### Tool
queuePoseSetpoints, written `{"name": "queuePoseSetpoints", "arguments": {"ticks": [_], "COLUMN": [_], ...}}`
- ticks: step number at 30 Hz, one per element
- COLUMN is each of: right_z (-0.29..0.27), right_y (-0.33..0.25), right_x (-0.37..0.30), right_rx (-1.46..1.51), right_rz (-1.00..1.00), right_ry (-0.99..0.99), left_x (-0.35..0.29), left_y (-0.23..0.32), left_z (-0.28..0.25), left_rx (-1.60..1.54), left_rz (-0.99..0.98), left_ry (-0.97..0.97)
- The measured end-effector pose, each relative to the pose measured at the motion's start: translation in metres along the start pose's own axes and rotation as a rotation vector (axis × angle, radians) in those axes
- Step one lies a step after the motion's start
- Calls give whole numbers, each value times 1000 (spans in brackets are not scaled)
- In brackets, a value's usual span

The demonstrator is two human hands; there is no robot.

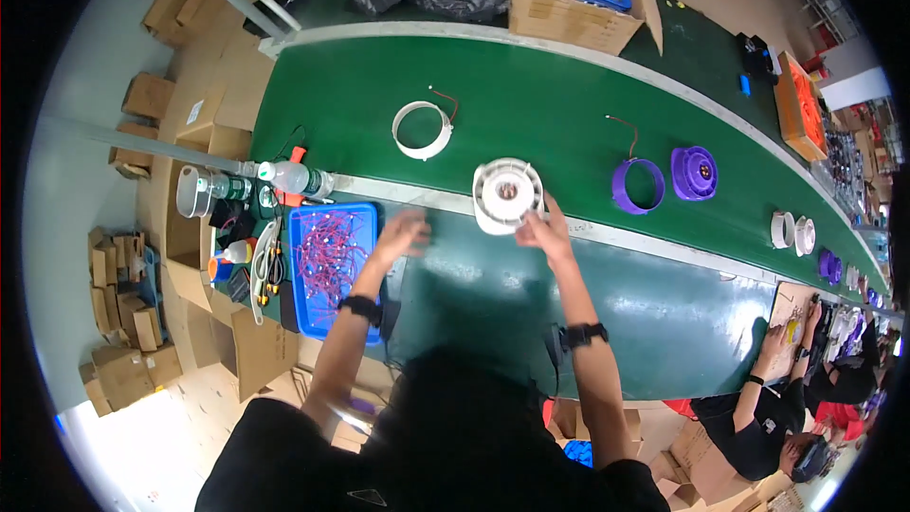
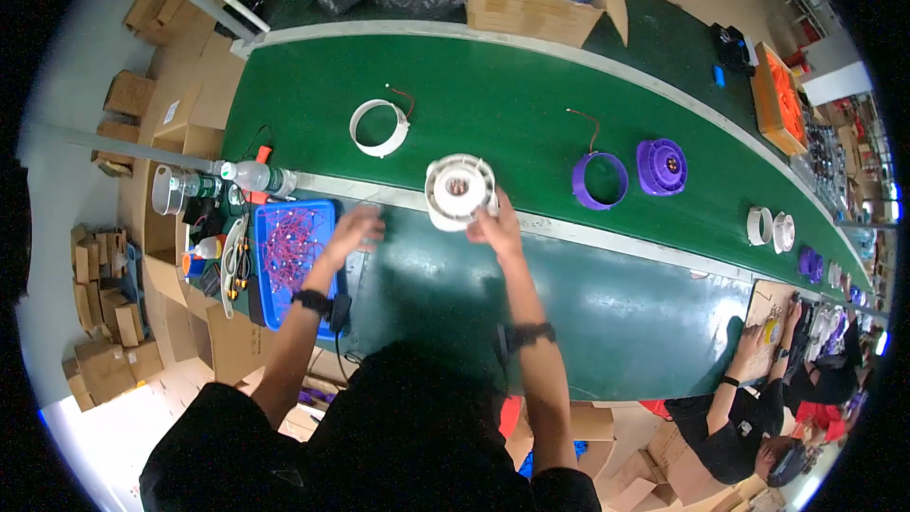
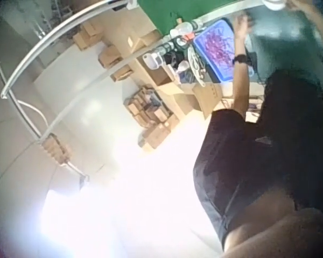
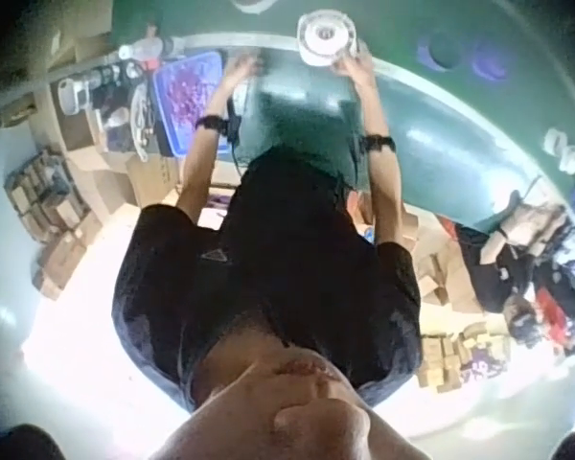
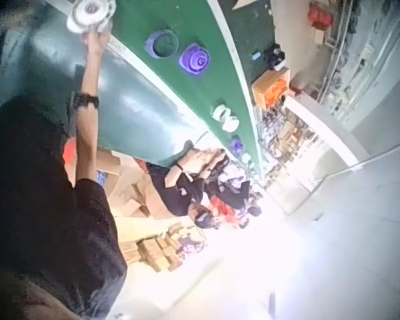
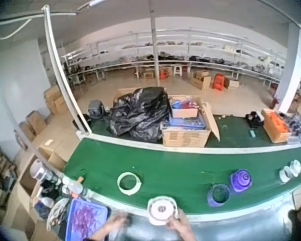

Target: Assembling plastic housings and wiring components for smoke detectors on a factory production line.

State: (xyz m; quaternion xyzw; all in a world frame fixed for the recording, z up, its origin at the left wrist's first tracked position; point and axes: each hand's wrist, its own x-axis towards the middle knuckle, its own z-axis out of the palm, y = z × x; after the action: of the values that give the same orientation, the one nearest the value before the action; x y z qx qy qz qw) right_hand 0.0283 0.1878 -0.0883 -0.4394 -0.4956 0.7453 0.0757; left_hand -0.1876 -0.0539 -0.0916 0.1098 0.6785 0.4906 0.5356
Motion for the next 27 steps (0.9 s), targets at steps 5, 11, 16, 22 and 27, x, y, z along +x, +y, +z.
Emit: {"name": "queuePoseSetpoints", "arguments": {"ticks": [5, 11, 16, 22, 27], "right_z": [20, -30, -89, -106, -86], "right_y": [4, 87, 135, 157, 150], "right_x": [44, -26, -117, -173, -175], "right_rx": [-14, -494, -182, -243, -389], "right_rz": [-38, 41, 394, 477, 397], "right_ry": [5, -140, -116, -81, 138], "left_x": [-40, -36, -48, -71, -79], "left_y": [-34, -55, -80, -91, -85], "left_z": [22, 15, 22, 38, 49], "left_rx": [118, 357, 532, 677, 654], "left_rz": [-144, -412, -628, -385, -361], "left_ry": [-150, -432, -643, -525, -372]}}
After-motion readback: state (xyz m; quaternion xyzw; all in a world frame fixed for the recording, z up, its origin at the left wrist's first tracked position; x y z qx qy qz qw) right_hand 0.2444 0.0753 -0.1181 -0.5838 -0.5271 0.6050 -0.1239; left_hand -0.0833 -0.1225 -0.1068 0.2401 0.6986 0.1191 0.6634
